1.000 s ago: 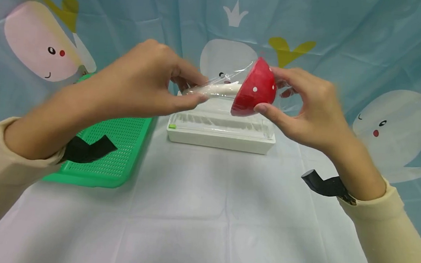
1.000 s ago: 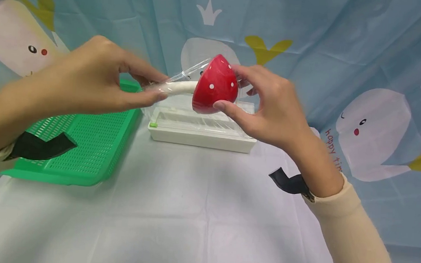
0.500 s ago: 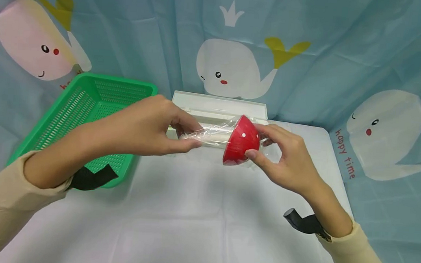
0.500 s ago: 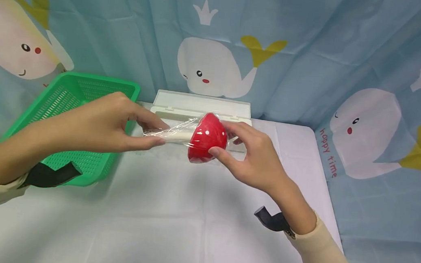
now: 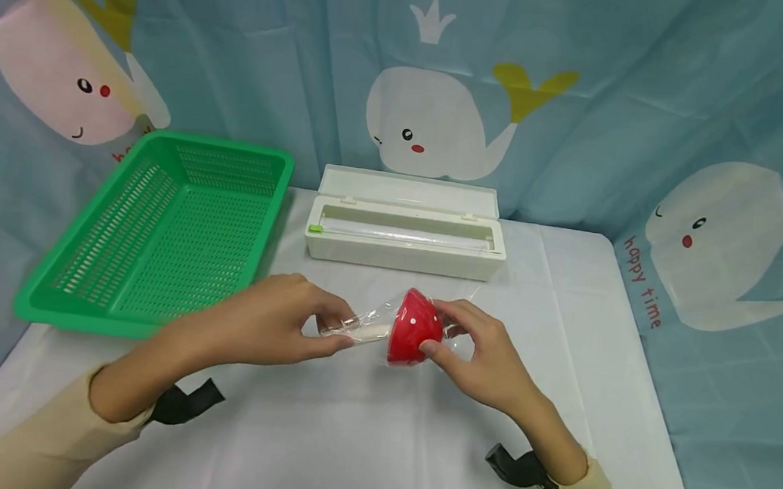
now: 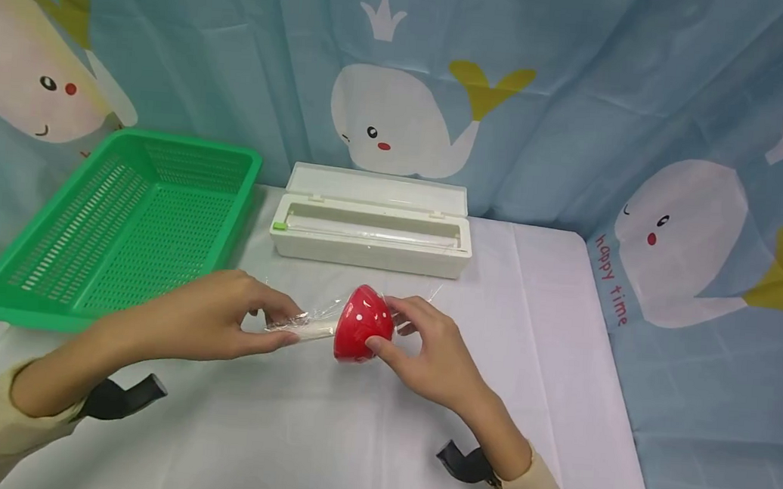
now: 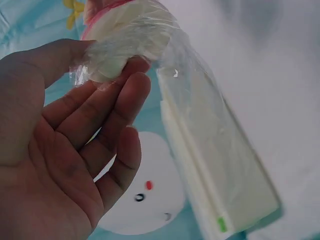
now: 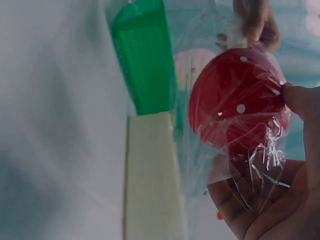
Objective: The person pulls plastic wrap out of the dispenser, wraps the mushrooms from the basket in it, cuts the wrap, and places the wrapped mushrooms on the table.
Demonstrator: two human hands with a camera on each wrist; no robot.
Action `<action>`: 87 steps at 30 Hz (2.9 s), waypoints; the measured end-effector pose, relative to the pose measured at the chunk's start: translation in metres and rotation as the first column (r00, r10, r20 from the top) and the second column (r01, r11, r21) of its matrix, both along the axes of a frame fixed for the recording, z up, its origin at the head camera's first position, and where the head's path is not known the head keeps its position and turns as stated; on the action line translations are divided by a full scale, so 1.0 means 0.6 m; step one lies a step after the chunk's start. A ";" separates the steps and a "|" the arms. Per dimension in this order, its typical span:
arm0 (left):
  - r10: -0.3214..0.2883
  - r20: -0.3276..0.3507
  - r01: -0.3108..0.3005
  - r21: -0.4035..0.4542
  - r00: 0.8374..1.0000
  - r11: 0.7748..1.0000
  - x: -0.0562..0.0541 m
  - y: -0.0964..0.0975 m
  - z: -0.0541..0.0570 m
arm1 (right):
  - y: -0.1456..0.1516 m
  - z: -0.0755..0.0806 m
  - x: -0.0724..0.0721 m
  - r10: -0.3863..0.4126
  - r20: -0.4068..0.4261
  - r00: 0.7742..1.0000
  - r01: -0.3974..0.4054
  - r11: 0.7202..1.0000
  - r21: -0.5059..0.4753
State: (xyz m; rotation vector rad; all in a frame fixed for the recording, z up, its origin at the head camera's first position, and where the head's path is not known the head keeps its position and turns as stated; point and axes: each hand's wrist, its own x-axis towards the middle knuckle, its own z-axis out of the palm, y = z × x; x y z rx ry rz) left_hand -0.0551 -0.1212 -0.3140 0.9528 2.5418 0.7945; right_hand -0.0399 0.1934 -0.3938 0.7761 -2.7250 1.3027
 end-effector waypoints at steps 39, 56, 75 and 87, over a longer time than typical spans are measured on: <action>0.253 -0.420 -0.269 0.021 0.872 0.963 -0.002 0.043 -0.274 | -0.044 -0.151 -0.043 -0.184 -0.088 0.979 0.190 0.980 0.063; 0.258 -0.460 -0.272 0.036 0.850 0.962 -0.007 0.036 -0.295 | -0.054 -0.161 -0.048 -0.122 -0.138 0.983 0.150 0.964 0.220; 0.298 -0.463 -0.315 0.043 0.835 0.948 -0.009 0.044 -0.305 | -0.054 -0.156 -0.057 -0.111 -0.140 0.984 0.142 0.961 0.236; 0.371 -0.205 -0.374 0.030 0.905 0.927 -0.021 0.059 -0.274 | -0.056 -0.146 -0.077 -0.091 -0.059 0.994 0.097 0.990 0.102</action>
